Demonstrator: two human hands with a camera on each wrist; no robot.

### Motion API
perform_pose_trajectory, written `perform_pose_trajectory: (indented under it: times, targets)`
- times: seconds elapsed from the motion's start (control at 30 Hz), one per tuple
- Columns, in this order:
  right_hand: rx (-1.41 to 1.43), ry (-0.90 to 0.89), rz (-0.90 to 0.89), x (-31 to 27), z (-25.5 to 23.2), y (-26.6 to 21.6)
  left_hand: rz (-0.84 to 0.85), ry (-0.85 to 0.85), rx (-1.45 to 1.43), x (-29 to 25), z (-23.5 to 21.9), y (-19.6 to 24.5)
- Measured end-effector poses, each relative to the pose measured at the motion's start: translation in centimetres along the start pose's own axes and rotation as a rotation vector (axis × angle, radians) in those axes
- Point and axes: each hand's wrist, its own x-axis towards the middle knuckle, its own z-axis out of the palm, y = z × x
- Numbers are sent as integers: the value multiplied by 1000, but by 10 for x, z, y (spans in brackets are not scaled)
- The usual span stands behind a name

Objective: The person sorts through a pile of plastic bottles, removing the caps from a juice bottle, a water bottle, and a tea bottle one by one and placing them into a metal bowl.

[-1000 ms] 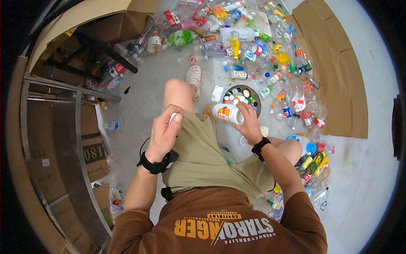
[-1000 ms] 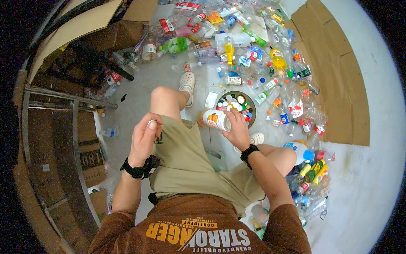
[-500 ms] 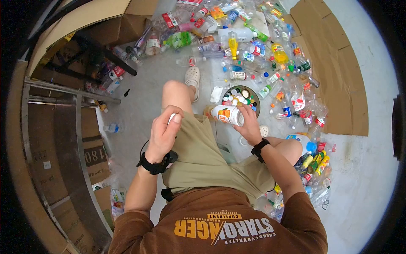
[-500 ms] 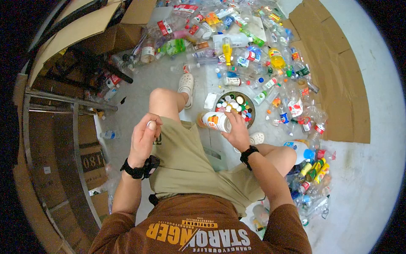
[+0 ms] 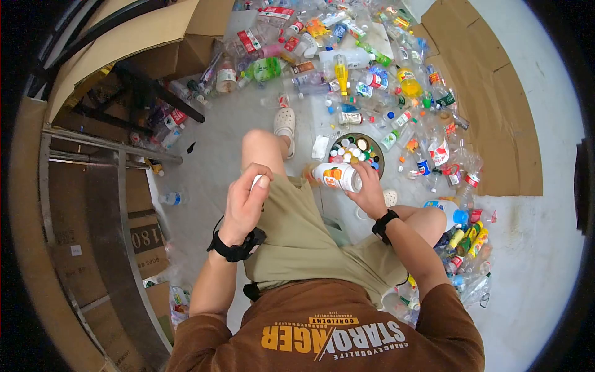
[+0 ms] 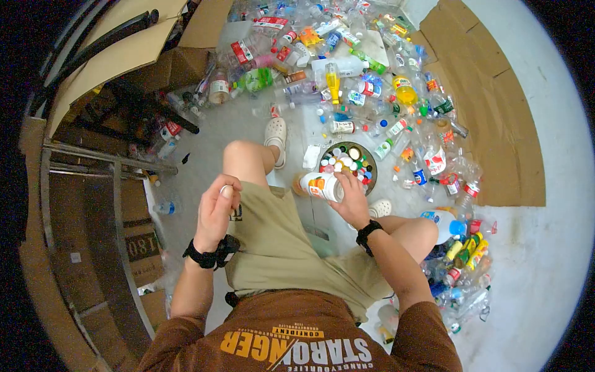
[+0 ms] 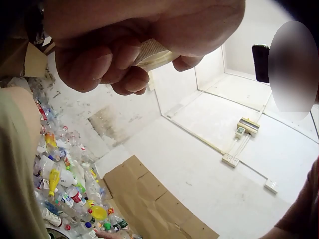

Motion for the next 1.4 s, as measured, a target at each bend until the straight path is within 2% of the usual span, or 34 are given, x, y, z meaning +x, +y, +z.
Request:
perform_pose_trajectory:
  times: [0.27,0.37,0.47,0.57,0.7,0.73,0.83,0.87,0.97,1.13,1.23,1.33,1.4]
  targets:
    - [-3,27,12,-4,1,2,7,-45,3,1,1,3]
    - [46,100,32,-5,9,25,23,-42,15,1,2,1]
    - [197,185,161,-10,3,37,8,-50,16,1,2,0]
    - [1084,231,627,-18,-2,50,-7,-66,9,1,3,1]
    - [1749,180,722,-39,-32,32,-4,-73,5,5,12,5]
    - [1837,259,728,-44,-35,25,-12,-78,-1,6,15,8]
    - [2191,204,608,-59,-51,3,-40,-133,-60,12,23,14]
    - [2301,115,507,-65,-50,5,-23,-137,-75,15,27,16]
    - [2467,86,484,-74,-53,-12,28,-162,-130,22,41,28]
    - [2485,-17,345,-85,-45,-24,192,-269,-213,43,58,56]
    - [2499,40,255,-92,-50,-27,109,-288,-165,48,65,55]
    - [2636,81,256,-109,-65,-30,-128,-277,-278,49,90,27]
    - [2662,121,181,-124,-70,-28,-392,-345,-560,46,107,0]
